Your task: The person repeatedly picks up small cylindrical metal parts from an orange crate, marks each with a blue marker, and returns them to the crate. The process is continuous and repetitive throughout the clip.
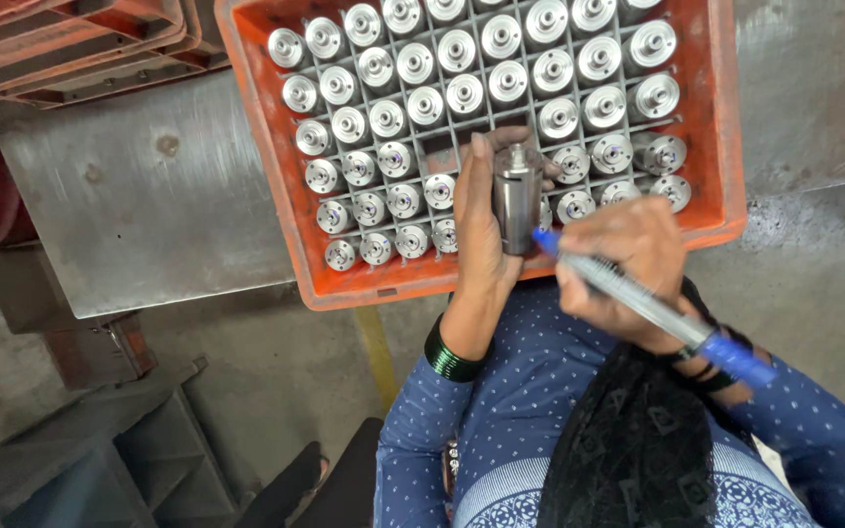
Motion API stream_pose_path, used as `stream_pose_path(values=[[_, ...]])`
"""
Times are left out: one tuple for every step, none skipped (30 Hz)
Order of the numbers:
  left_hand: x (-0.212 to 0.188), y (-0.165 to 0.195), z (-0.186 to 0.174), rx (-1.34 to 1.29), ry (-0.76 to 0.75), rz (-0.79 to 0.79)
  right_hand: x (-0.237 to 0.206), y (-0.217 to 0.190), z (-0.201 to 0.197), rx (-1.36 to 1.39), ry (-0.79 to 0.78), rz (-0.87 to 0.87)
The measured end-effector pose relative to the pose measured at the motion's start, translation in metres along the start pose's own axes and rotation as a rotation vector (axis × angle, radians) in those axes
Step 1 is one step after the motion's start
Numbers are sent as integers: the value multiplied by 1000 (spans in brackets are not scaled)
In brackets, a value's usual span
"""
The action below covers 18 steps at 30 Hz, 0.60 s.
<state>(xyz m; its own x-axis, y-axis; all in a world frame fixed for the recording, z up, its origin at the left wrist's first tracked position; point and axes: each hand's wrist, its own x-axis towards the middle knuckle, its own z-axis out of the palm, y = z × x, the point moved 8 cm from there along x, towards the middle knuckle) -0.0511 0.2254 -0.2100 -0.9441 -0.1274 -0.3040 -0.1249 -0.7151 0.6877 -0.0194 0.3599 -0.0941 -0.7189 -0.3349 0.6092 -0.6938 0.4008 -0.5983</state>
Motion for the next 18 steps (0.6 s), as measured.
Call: stream_pose_path(values=[[0, 0, 2, -21, -22, 7, 0, 4, -2, -4, 15, 26], [-1, 1, 4, -38, -46, 16, 0, 6, -2, -11, 16, 27], [-1, 2, 6, -53, -72, 28, -1, 8, -2, -16, 20, 25], [-1, 1, 5, -92, -58, 21, 0, 9, -2, -23, 25, 22], [-1, 1, 5, -131, -48, 15, -2, 8, 0, -4, 17, 9], [-1, 0, 4, -172, -38, 10, -3, 5, 2, 14, 9, -6], [0, 1, 3, -126, -35, 25, -4, 3, 3, 33, -3, -23], [1, 2, 2, -79, -27, 37, -5, 3, 3, 39, 1, -23], [1, 2, 1, -32, -19, 47, -4, 3, 2, 45, 5, -20], [1, 2, 1, -21, -23, 51, -4, 3, 2, 50, 9, -13], [2, 1, 0, -10, -25, 54, -3, 5, 0, 31, 16, -1], [1, 0, -1, 1, -27, 58, -1, 8, -2, 13, 22, 9], [1, -3, -3, -17, -19, 44, 0, 10, -3, -3, 34, 15], [2, -5, -6, -34, -15, 31, 2, 10, -2, 1, 34, 13], [2, -8, -8, -55, -11, 17, 2, 9, -1, 4, 31, 11], [3, -10, -9, -76, -9, -2, 2, 9, 1, 8, 27, 9], [4, -13, -11, -99, -7, -18, 1, 7, 3, 14, 15, 5], [4, -14, -12, -121, -4, -32, -2, 4, 5, 23, 2, 1]])
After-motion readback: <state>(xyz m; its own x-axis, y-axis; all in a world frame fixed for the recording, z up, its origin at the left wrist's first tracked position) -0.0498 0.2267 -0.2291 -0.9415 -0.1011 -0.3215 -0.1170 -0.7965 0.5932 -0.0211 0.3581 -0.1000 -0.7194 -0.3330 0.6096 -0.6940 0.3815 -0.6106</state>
